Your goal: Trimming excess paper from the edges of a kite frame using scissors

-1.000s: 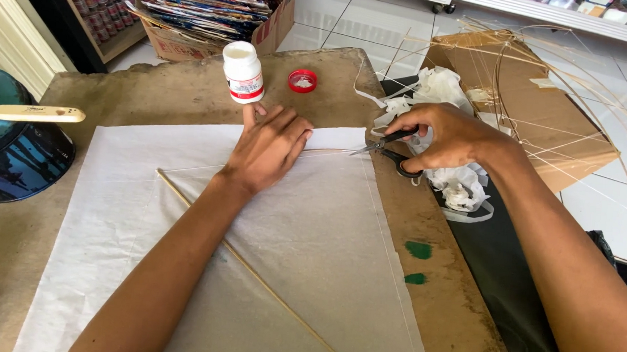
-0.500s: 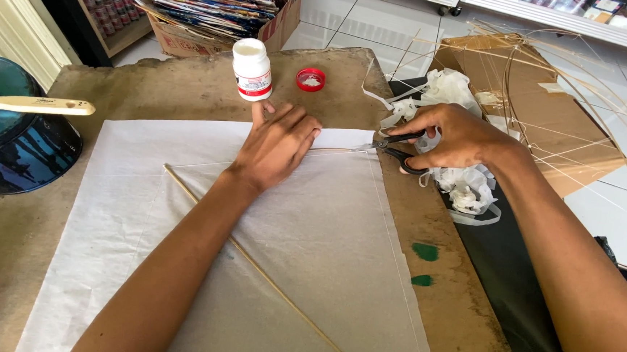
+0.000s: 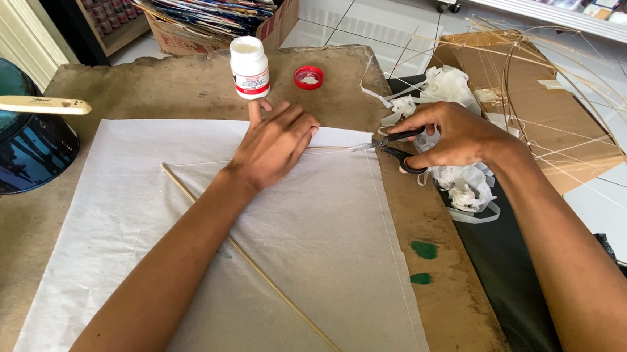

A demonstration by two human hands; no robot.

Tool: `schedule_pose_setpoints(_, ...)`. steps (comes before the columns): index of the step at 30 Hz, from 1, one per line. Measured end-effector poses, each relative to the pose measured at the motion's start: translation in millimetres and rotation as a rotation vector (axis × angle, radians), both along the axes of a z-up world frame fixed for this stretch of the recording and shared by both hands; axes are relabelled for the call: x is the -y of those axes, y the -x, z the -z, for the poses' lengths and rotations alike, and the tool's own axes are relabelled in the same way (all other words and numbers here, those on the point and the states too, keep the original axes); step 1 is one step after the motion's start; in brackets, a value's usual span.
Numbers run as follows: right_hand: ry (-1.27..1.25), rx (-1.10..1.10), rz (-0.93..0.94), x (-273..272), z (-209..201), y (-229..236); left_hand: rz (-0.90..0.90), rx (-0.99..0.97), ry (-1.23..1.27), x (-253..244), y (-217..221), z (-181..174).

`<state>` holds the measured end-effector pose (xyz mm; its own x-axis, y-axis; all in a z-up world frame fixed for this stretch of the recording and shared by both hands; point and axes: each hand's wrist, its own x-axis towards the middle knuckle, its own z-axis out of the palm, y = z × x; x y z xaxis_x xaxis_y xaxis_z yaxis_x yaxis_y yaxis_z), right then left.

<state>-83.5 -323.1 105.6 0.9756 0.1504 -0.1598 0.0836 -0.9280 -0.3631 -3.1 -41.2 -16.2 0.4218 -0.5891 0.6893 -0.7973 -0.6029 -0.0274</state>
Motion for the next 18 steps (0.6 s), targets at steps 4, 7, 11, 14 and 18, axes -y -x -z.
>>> schedule_pose_setpoints(4,0.008,-0.020,0.016,-7.3,-5.8,4.9,-0.004,0.005,0.000,0.0,-0.5,0.7)
schedule_pose_setpoints(7,0.016,-0.006,-0.011,-3.7,-2.6,3.6,-0.006,0.013,-0.002,0.4,0.4,1.1)
schedule_pose_setpoints(11,0.001,0.003,-0.002,1.2,2.1,-0.4,-0.006,0.008,-0.005,-0.2,1.4,-0.7)
schedule_pose_setpoints(14,-0.008,0.019,-0.020,7.5,8.4,-4.7,-0.005,-0.003,-0.004,-0.5,0.5,0.7)
schedule_pose_setpoints(18,-0.015,0.026,-0.025,12.6,13.8,-8.5,0.000,-0.005,-0.004,-0.8,-0.6,0.5)
